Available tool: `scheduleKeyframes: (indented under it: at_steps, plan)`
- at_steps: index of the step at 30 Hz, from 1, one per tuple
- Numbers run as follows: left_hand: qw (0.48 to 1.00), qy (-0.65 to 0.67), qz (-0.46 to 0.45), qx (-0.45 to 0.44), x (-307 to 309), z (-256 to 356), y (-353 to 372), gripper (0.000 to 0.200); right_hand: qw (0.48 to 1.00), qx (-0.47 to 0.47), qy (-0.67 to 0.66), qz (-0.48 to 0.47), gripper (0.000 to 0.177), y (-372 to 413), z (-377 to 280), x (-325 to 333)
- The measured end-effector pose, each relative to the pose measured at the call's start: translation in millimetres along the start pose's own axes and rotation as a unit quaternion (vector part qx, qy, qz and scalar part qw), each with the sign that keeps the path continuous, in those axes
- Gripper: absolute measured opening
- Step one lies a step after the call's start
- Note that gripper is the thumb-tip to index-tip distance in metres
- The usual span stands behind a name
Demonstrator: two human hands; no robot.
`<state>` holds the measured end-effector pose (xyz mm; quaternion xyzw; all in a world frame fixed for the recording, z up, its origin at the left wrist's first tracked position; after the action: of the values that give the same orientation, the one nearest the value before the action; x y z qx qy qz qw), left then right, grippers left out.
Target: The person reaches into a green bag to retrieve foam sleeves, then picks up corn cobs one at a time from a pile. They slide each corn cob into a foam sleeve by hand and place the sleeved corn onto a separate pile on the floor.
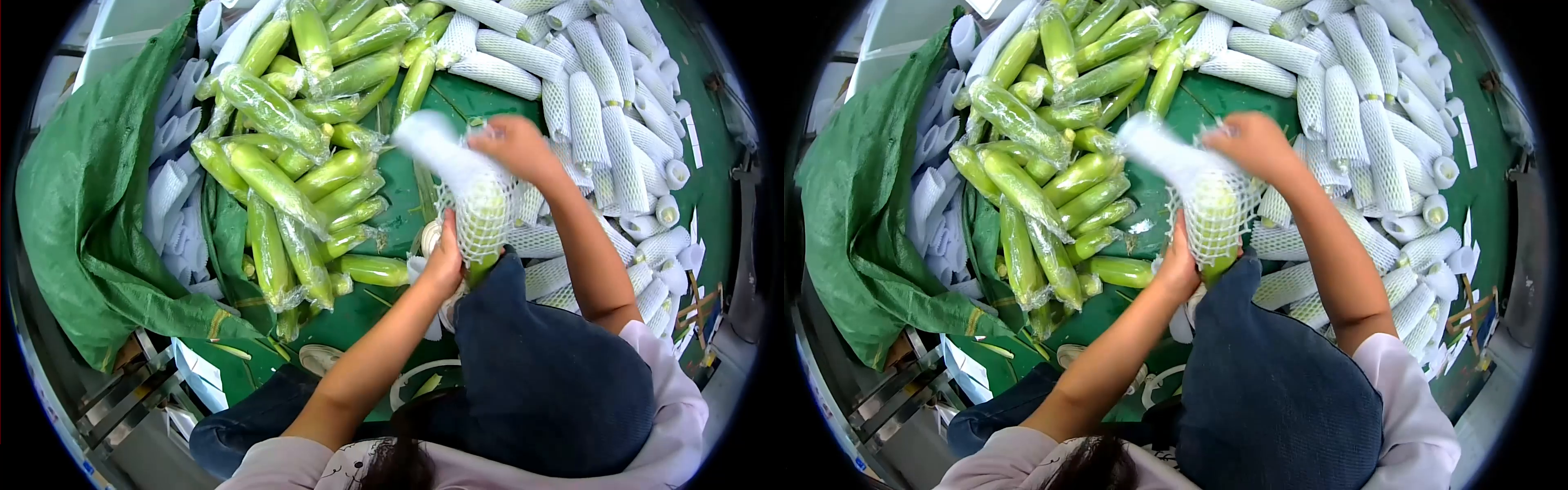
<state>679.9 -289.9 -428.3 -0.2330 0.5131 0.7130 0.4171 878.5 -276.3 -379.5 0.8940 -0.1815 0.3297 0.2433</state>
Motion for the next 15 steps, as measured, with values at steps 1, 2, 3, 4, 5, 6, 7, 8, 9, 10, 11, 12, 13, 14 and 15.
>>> scheduleKeyframes:
  at_steps: [1,2,3,4,5,6,7,8,9,10,11,12,13,14,15]
  plan:
    - [0.998,0.038,0.034,-0.029,-1,-2,3,0.068,0.997,-0.005,0.068,-0.048,0.034,-4,41,-25]
    - [0.993,0.078,0.069,-0.059,0,-4,7,0.066,0.992,0.006,-0.002,-0.126,0.032,6,78,-59]
    - [0.991,0.095,0.077,-0.045,4,-15,13,0.061,0.972,-0.092,-0.166,-0.136,0.033,45,46,-56]
    - [0.989,0.113,0.088,-0.029,12,-29,19,0.058,0.950,-0.101,-0.270,-0.120,0.034,62,53,-68]
    - [0.986,0.131,0.099,-0.009,17,-40,24,0.054,0.910,-0.168,-0.368,-0.092,0.031,81,51,-69]
    - [0.987,0.113,0.106,0.033,14,-46,32,0.054,0.888,-0.202,-0.409,-0.053,0.030,98,56,-72]
    - [0.987,0.095,0.110,0.073,9,-47,38,0.053,0.864,-0.232,-0.446,-0.013,0.029,112,64,-72]
    - [0.984,0.079,0.115,0.113,6,-50,44,0.053,0.885,-0.252,-0.390,-0.042,0.029,129,71,-77]
    - [0.983,0.089,0.104,0.125,12,-55,44,0.054,0.901,-0.270,-0.331,-0.070,0.028,146,79,-80]
    - [0.991,0.038,0.116,0.060,18,-55,42,0.054,0.916,-0.282,-0.270,-0.090,0.028,151,86,-81]
    - [0.992,-0.015,0.123,-0.004,14,-46,43,0.054,0.947,-0.217,-0.233,-0.044,0.029,146,81,-75]
    - [0.987,-0.066,0.129,-0.063,9,-41,44,0.053,0.969,-0.156,-0.193,0.002,0.029,147,77,-70]
    - [0.985,-0.046,0.146,-0.078,8,-38,45,0.040,0.983,-0.096,-0.150,0.052,0.030,149,71,-63]
    - [0.978,-0.108,0.140,-0.108,2,-30,41,0.040,0.953,-0.061,-0.275,0.111,0.032,135,57,-49]
    - [0.968,-0.166,0.127,-0.142,-6,-22,33,0.041,0.879,-0.088,-0.464,0.058,0.044,123,44,-52]
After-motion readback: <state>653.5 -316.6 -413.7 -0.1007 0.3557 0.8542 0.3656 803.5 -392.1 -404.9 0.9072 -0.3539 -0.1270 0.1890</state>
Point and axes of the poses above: each hand's wrist, its own y-axis away from the middle knuckle, its own x-axis out of the back of the hand, z = x × y, the point moved 4 cm from there along -y, towards the middle knuckle, and after that the axes turned 1 degree about y, right-handed, at the moved point
